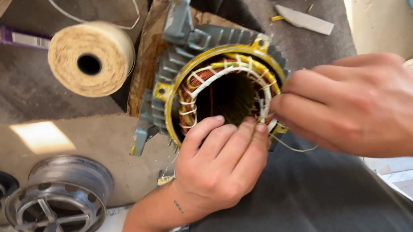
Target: Lacing and securing the copper windings of an electric motor stator using a cord.
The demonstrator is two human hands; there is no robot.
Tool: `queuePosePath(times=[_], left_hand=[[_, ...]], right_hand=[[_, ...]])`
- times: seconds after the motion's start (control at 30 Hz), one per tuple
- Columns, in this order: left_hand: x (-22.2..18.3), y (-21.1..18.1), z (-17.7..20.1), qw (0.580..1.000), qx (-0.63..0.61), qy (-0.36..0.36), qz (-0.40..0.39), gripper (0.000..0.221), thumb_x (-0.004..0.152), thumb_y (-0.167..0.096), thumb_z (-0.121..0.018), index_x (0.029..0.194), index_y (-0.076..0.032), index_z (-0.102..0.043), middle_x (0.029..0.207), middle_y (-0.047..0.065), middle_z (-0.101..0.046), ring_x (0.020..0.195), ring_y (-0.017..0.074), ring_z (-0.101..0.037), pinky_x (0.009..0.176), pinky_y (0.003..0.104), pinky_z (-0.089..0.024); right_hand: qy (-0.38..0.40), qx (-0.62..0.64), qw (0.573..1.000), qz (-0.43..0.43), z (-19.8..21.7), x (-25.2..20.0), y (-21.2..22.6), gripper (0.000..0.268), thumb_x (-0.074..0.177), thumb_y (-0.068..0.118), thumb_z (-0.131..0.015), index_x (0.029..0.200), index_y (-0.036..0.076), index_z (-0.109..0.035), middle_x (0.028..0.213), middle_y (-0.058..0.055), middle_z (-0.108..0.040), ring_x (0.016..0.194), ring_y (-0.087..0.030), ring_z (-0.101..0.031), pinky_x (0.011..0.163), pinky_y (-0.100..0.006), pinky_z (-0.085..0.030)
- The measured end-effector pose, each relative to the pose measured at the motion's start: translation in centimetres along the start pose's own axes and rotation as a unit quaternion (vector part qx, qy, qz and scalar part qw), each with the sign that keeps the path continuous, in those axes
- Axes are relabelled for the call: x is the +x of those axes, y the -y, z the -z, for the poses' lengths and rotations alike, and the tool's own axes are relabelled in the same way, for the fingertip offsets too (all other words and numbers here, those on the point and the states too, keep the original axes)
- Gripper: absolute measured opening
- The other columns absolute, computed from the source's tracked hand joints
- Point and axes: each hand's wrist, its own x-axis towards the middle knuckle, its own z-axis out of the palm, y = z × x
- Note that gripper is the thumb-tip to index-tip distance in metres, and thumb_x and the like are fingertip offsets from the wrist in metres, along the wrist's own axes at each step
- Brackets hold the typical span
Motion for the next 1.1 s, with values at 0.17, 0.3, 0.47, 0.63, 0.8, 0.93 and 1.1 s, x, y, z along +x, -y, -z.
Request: queuePosePath(times=[0.17, 0.3, 0.47, 0.63, 0.8, 0.93, 1.1], left_hand=[[-0.1, 0.0, -0.1, 1.000, 0.000, 0.007, 0.008, 0.012, 0.099, -0.011, -0.067, 0.090, -0.009, -0.074, 0.095, 0.005, -0.077, 0.074, 0.0154, -0.063, 0.086, 0.032, -0.053], [-0.2, 0.0, -0.3, 1.000, 0.009, 0.007, 0.011, 0.012, 0.100, -0.013, -0.066, 0.091, -0.010, -0.074, 0.095, 0.004, -0.076, 0.076, 0.0148, -0.063, 0.086, 0.032, -0.053], [-0.1, 0.1, -0.3, 1.000, 0.004, 0.011, 0.011, 0.011, 0.099, -0.012, -0.069, 0.090, -0.011, -0.074, 0.094, 0.004, -0.076, 0.075, 0.0143, -0.064, 0.086, 0.031, -0.053], [0.1, 0.0, -0.2, 1.000, 0.009, 0.021, 0.007, 0.012, 0.100, -0.014, -0.066, 0.092, -0.011, -0.074, 0.095, 0.003, -0.077, 0.076, 0.0143, -0.064, 0.087, 0.031, -0.052], [0.1, -0.2, 0.2, 0.999, 0.008, 0.032, 0.005, 0.015, 0.101, -0.016, -0.063, 0.093, -0.010, -0.075, 0.096, 0.004, -0.077, 0.076, 0.0152, -0.065, 0.087, 0.032, -0.051], [0.7, -0.7, 1.3, 0.993, -0.048, 0.092, 0.062, 0.025, 0.101, -0.021, -0.055, 0.103, -0.002, -0.071, 0.111, 0.012, -0.074, 0.089, 0.0254, -0.069, 0.098, 0.043, -0.050], [2.2, -1.0, 1.3, 0.988, -0.086, 0.055, 0.115, 0.018, 0.098, -0.015, -0.054, 0.087, -0.004, -0.061, 0.096, 0.012, -0.069, 0.081, 0.0290, -0.064, 0.089, 0.045, -0.058]], right_hand=[[0.020, 0.543, 0.839, 0.039, -1.2, 0.7, -2.2, 0.025, 0.100, 0.023, -0.046, 0.085, 0.010, -0.061, 0.077, -0.002, -0.061, 0.063, -0.021, -0.058, 0.059, -0.032, -0.048], [0.058, 0.656, 0.749, 0.070, 0.6, -0.5, -3.3, 0.044, 0.101, 0.043, -0.043, 0.080, 0.011, -0.062, 0.072, -0.004, -0.059, 0.057, -0.022, -0.054, 0.054, -0.032, -0.047], [0.121, 0.646, 0.752, 0.053, 1.5, -0.5, -3.8, 0.048, 0.100, 0.057, -0.050, 0.085, 0.012, -0.054, 0.085, -0.005, -0.062, 0.071, -0.026, -0.058, 0.065, -0.034, -0.054], [0.418, 0.397, 0.812, -0.088, 1.0, -1.4, -3.0, 0.039, 0.088, 0.079, -0.055, 0.104, 0.047, -0.072, 0.051, 0.016, -0.067, 0.048, -0.018, -0.066, 0.057, -0.031, -0.056], [0.208, 0.560, 0.801, -0.042, 1.3, 0.6, -2.0, 0.042, 0.094, 0.060, -0.053, 0.081, 0.023, -0.069, 0.048, 0.003, -0.052, 0.039, -0.017, -0.045, 0.039, -0.033, -0.042], [0.011, 0.617, 0.782, 0.085, 0.3, 3.0, -0.3, 0.038, 0.097, 0.046, -0.049, 0.079, 0.014, -0.056, 0.056, 0.002, -0.052, 0.042, -0.021, -0.050, 0.041, -0.032, -0.039], [-0.130, 0.630, 0.737, 0.207, -2.0, 3.6, -0.6, 0.044, 0.104, 0.039, -0.041, 0.075, 0.009, -0.056, 0.058, -0.004, -0.049, 0.046, -0.029, -0.046, 0.045, -0.037, -0.037]])
